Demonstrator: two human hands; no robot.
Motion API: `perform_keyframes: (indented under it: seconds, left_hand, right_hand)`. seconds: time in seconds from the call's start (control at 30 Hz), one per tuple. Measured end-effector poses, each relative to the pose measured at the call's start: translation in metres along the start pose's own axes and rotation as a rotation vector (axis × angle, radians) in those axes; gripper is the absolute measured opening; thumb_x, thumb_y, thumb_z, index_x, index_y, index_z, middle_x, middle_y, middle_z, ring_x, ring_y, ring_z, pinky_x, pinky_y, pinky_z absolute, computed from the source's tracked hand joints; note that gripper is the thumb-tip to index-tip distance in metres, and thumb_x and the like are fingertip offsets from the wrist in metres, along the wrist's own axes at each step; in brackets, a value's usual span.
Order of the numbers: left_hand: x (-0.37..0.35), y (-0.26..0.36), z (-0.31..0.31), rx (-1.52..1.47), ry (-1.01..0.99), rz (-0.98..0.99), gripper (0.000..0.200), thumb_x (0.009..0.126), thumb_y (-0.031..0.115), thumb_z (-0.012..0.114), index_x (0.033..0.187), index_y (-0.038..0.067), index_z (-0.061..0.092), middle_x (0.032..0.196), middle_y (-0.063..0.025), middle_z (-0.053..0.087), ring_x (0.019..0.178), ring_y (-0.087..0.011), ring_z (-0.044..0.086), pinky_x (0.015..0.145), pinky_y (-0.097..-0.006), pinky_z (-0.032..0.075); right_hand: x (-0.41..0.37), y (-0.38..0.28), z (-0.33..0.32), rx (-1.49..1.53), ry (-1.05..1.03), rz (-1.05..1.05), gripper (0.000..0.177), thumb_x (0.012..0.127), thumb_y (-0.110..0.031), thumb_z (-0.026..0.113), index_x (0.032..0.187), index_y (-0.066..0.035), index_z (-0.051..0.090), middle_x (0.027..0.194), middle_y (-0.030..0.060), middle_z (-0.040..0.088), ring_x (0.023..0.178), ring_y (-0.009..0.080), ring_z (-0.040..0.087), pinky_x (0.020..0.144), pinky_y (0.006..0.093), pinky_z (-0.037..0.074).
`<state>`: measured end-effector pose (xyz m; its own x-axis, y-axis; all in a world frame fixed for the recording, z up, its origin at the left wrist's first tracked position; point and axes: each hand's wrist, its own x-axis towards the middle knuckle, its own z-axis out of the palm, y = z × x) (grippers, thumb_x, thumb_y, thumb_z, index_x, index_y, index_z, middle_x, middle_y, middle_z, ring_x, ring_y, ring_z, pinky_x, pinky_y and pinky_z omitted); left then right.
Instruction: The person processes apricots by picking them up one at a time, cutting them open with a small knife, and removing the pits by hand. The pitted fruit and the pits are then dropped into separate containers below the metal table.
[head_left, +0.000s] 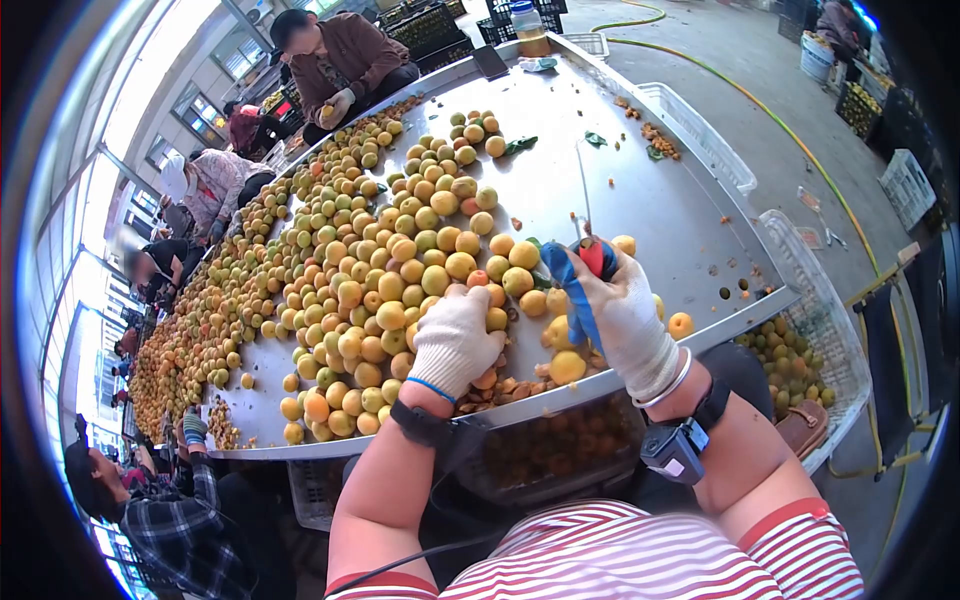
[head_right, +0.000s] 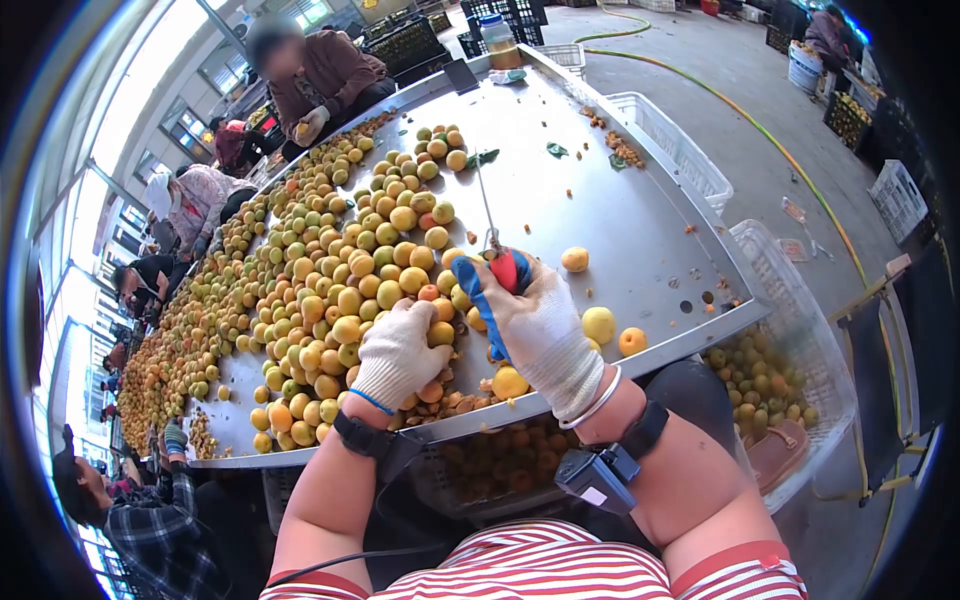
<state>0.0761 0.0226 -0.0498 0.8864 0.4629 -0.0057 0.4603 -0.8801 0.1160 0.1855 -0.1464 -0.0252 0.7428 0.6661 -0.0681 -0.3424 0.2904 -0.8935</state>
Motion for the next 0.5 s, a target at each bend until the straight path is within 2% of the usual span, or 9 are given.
perform_keyframes:
  seconds: [0.1, 0.17, 0.2, 0.23, 0.3, 0.33, 0.43, 0.47, 0.5]
  left_hand:
    - [-0.007, -0.009, -0.001, -0.048, 0.042, -0.034, 0.042, 0.075, 0.021, 0.078, 0.112, 0.007, 0.065, 0.105, -0.0124, 0.066, 0.097, -0.0285, 0.067, 0.086, -0.0395, 0.054]
    - [-0.012, -0.020, -0.003, -0.689, 0.096, -0.080, 0.038, 0.079, 0.017, 0.076, 0.110, 0.003, 0.062, 0.102, -0.0120, 0.067, 0.089, -0.0234, 0.068, 0.079, -0.0333, 0.056]
    - [-0.015, -0.025, -0.007, -1.051, 0.010, -0.083, 0.041, 0.081, 0.019, 0.077, 0.114, -0.001, 0.061, 0.101, -0.0075, 0.067, 0.086, -0.0155, 0.067, 0.079, -0.0262, 0.056]
    - [-0.018, -0.027, -0.013, -1.280, -0.039, -0.043, 0.040, 0.085, 0.018, 0.073, 0.116, -0.002, 0.059, 0.102, -0.0076, 0.066, 0.086, -0.0157, 0.067, 0.078, -0.0261, 0.056]
    - [-0.031, -0.023, -0.031, -1.638, -0.161, -0.069, 0.043, 0.087, 0.019, 0.066, 0.124, -0.002, 0.056, 0.105, -0.0097, 0.065, 0.084, -0.0185, 0.068, 0.078, -0.0287, 0.056]
    - [-0.035, -0.025, -0.032, -1.645, -0.153, -0.069, 0.043, 0.087, 0.019, 0.066, 0.124, -0.002, 0.056, 0.105, -0.0097, 0.065, 0.084, -0.0185, 0.068, 0.078, -0.0287, 0.056]
    - [-0.044, -0.026, -0.033, -1.959, -0.268, 0.105, 0.052, 0.088, 0.023, 0.061, 0.133, -0.002, 0.051, 0.116, -0.0120, 0.060, 0.092, -0.0207, 0.066, 0.081, -0.0307, 0.056]
    - [-0.046, -0.024, -0.035, -2.006, -0.287, 0.126, 0.057, 0.087, 0.025, 0.061, 0.136, -0.002, 0.049, 0.121, -0.0127, 0.058, 0.097, -0.0213, 0.065, 0.083, -0.0311, 0.055]
    - [-0.048, -0.024, -0.036, -2.053, -0.308, 0.146, 0.061, 0.087, 0.026, 0.060, 0.139, -0.002, 0.047, 0.127, -0.0133, 0.055, 0.102, -0.0218, 0.064, 0.085, -0.0315, 0.055]
  right_hand:
    - [0.006, 0.013, -0.006, -0.165, -0.042, -0.147, 0.024, 0.098, -0.028, 0.067, 0.105, -0.005, 0.063, 0.069, -0.0070, 0.056, 0.054, 0.0000, 0.050, 0.043, 0.0170, 0.039]
    - [-0.002, 0.005, -0.001, -0.137, -0.081, -0.081, 0.023, 0.100, -0.024, 0.065, 0.110, -0.004, 0.060, 0.075, -0.0048, 0.058, 0.060, 0.0012, 0.052, 0.049, 0.0178, 0.042]
    - [-0.005, 0.001, 0.002, -0.108, -0.122, -0.016, 0.023, 0.101, -0.021, 0.063, 0.114, -0.003, 0.057, 0.081, -0.0026, 0.060, 0.066, 0.0024, 0.055, 0.054, 0.0186, 0.046]
    - [-0.009, 0.000, 0.006, -0.114, -0.128, -0.016, 0.023, 0.101, -0.021, 0.063, 0.114, -0.003, 0.057, 0.081, -0.0026, 0.060, 0.066, 0.0024, 0.055, 0.054, 0.0186, 0.046]
    - [-0.015, 0.002, 0.014, -0.183, -0.137, -0.110, 0.024, 0.103, -0.014, 0.059, 0.122, -0.001, 0.053, 0.095, 0.0013, 0.062, 0.082, 0.0053, 0.059, 0.070, 0.0218, 0.051]
    - [-0.016, 0.006, 0.012, -0.215, -0.162, -0.090, 0.023, 0.103, -0.010, 0.056, 0.123, 0.000, 0.052, 0.102, 0.0033, 0.062, 0.094, 0.0076, 0.059, 0.084, 0.0233, 0.051]
    - [-0.023, 0.006, 0.014, -0.088, -0.258, 0.011, 0.024, 0.103, -0.009, 0.056, 0.125, 0.001, 0.051, 0.103, 0.0038, 0.062, 0.096, 0.0089, 0.060, 0.084, 0.0239, 0.052]
    - [-0.026, 0.008, 0.013, -0.169, -0.264, 0.009, 0.020, 0.105, -0.013, 0.053, 0.121, 0.000, 0.054, 0.094, 0.0032, 0.063, 0.085, 0.0083, 0.061, 0.075, 0.0237, 0.053]
    - [-0.028, 0.004, 0.015, -0.173, -0.264, 0.011, 0.020, 0.105, -0.013, 0.053, 0.121, 0.000, 0.054, 0.094, 0.0032, 0.063, 0.085, 0.0083, 0.061, 0.075, 0.0237, 0.053]
